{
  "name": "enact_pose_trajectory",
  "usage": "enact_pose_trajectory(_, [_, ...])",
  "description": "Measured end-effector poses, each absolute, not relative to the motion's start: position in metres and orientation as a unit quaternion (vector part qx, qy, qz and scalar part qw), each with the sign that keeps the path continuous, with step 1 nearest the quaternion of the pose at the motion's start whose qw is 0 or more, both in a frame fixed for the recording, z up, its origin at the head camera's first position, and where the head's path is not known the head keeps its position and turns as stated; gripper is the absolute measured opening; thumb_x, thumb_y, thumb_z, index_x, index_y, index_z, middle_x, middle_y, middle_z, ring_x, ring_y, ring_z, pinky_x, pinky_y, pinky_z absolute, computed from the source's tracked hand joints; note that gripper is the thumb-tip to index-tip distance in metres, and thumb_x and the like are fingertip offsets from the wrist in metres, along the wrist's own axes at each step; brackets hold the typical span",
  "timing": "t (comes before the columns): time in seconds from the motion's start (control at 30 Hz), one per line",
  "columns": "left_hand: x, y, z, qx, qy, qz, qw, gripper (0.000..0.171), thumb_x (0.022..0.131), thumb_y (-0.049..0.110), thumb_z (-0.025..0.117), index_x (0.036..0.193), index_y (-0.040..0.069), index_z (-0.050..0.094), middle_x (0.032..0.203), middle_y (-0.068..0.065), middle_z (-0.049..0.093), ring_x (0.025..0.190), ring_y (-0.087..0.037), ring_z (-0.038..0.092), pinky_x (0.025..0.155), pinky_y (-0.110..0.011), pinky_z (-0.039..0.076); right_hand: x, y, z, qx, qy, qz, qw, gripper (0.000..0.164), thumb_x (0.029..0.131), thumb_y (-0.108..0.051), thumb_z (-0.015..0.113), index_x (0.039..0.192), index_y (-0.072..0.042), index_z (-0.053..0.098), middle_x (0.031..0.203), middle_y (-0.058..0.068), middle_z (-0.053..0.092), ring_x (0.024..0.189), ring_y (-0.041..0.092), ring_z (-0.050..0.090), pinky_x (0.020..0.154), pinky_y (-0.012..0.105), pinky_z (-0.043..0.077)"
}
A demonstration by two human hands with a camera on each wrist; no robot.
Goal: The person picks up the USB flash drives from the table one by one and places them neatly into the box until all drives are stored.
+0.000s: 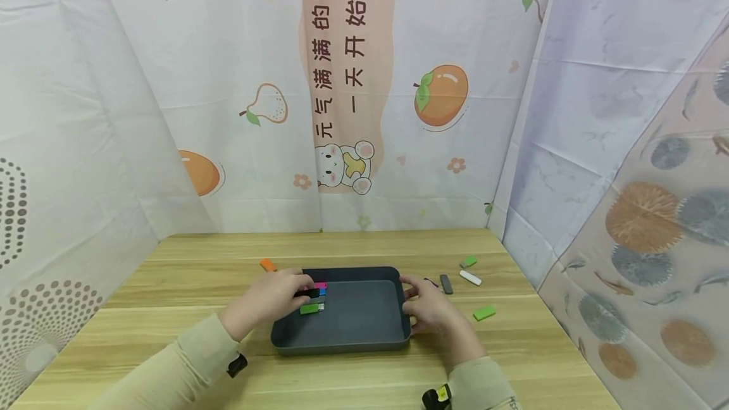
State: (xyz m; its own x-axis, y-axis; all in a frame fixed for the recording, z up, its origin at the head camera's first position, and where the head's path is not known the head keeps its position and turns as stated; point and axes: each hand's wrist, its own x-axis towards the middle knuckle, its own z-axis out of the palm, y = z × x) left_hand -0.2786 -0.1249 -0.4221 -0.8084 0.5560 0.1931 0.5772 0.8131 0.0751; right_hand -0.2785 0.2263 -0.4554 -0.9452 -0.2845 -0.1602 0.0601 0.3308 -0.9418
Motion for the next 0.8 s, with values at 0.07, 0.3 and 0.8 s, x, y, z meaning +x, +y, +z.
enact_pose_trajectory(0.07, [-0.279, -0.124, -0.424, -0.302, -0.948, -0.052, 0.083, 0.02, 0.09, 0.027, 0.079, 0.106, 0.015, 0.075, 0.092, 0.002, 0.064, 0.066, -0.008, 0.056, 0.057, -0.026, 0.049, -0.279, 0.226, -0.455, -0.07, 0.801, -0.575, 0.15, 0.076, 0.083, 0.008, 0.058, 0.155, -0.005, 0.038, 0.13, 0.029, 0.049, 0.086, 0.033, 0.066, 0.061, 0.051, 0.06])
enact_pose_trajectory(0.3, [-0.275, -0.121, -0.427, -0.301, -0.951, -0.03, 0.072, 0.024, 0.09, 0.031, 0.079, 0.109, 0.017, 0.076, 0.093, 0.002, 0.065, 0.065, -0.009, 0.054, 0.054, -0.027, 0.047, -0.279, 0.226, -0.455, -0.07, 0.803, -0.573, 0.149, 0.076, 0.083, 0.008, 0.058, 0.155, -0.005, 0.038, 0.13, 0.03, 0.049, 0.086, 0.033, 0.066, 0.061, 0.051, 0.06])
enact_pose_trajectory(0.8, [-0.273, -0.116, -0.441, -0.309, -0.948, -0.019, 0.073, 0.012, 0.089, 0.028, 0.08, 0.098, 0.02, 0.078, 0.091, 0.005, 0.067, 0.078, -0.008, 0.06, 0.065, -0.036, 0.055, -0.279, 0.226, -0.455, -0.069, 0.805, -0.57, 0.148, 0.076, 0.082, 0.009, 0.058, 0.155, -0.004, 0.039, 0.13, 0.029, 0.05, 0.088, 0.032, 0.065, 0.061, 0.051, 0.06])
